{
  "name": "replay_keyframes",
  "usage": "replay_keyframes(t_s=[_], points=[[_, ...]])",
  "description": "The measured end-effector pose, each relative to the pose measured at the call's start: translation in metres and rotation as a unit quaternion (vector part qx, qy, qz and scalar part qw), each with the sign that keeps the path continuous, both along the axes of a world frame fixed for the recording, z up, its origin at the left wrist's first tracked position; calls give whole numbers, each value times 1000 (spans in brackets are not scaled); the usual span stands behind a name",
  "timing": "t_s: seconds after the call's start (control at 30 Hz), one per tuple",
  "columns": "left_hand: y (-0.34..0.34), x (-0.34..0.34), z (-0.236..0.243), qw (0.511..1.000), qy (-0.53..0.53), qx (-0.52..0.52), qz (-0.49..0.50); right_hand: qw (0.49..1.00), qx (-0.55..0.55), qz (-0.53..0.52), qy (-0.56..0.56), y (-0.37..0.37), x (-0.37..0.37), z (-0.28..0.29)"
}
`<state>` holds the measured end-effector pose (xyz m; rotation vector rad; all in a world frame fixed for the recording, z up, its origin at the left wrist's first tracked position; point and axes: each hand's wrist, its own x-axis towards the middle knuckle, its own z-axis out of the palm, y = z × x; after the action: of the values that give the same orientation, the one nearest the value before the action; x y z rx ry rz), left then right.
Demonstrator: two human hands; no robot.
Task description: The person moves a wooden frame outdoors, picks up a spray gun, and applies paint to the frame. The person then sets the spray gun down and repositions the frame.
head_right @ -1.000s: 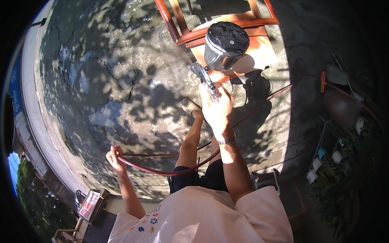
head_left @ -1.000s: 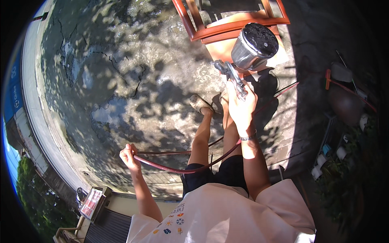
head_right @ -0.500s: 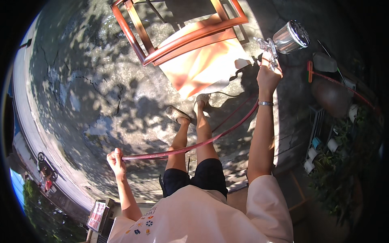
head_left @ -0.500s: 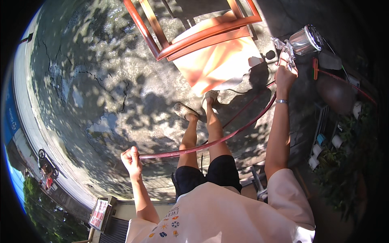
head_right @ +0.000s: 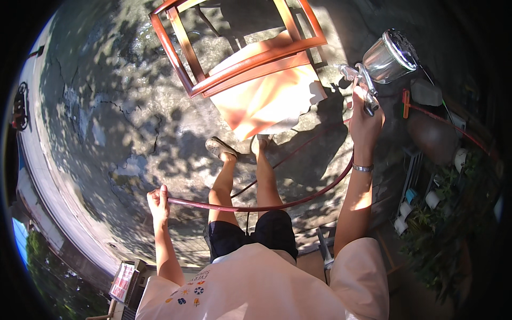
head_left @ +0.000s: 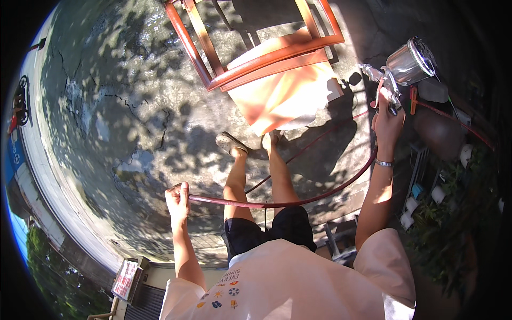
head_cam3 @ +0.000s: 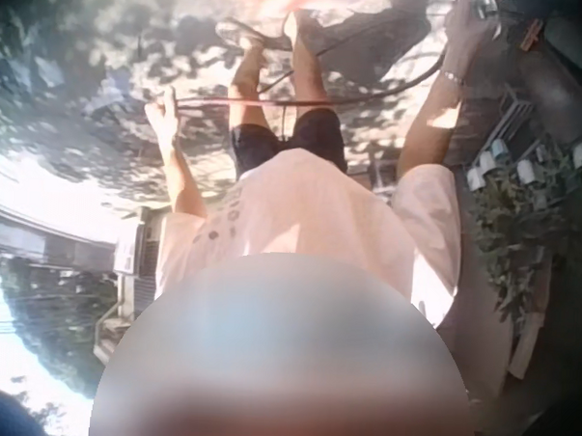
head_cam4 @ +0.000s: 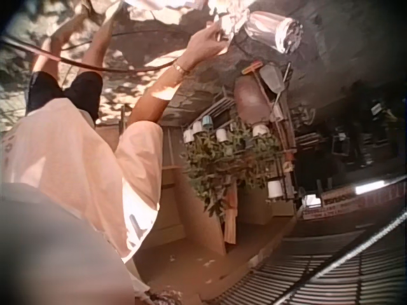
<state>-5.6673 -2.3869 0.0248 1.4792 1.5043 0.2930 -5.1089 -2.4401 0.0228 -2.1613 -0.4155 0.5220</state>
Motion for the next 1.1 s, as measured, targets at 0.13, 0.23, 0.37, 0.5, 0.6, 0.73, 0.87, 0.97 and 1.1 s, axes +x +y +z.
replay_keyframes(t_s=[0.13, 0.23, 0.37, 0.5, 0.6, 0.73, 0.87, 0.97, 1.1], points=[[-19, -96, -62, 997, 63, -35, 8, 983, -19, 107, 149, 9, -109, 28], [-37, -150, -94, 989, 111, 14, -92, 968, 29, 204, 146, 9, -178, 41], [-77, -212, -126, 978, 124, -164, -23, 955, 96, 213, 185, 19, -263, 91], [-66, -221, -124, 960, 117, -235, -95, 945, 190, 146, 223, 36, -341, 131], [-22, -169, -84, 982, -69, -173, -35, 947, 190, 148, 213, 33, -384, 150], [40, -96, 0, 962, -259, -89, 4, 950, 212, 181, 142, 33, -417, 174], [50, -62, 95, 918, -372, -129, -43, 929, 265, 132, 222, 43, -453, 218], [8, -57, 146, 806, -539, -235, -66, 931, 270, 114, 216, 30, -466, 237], [-56, -55, 172, 743, -625, -238, 2, 920, 327, 83, 200, -5, -490, 235]])
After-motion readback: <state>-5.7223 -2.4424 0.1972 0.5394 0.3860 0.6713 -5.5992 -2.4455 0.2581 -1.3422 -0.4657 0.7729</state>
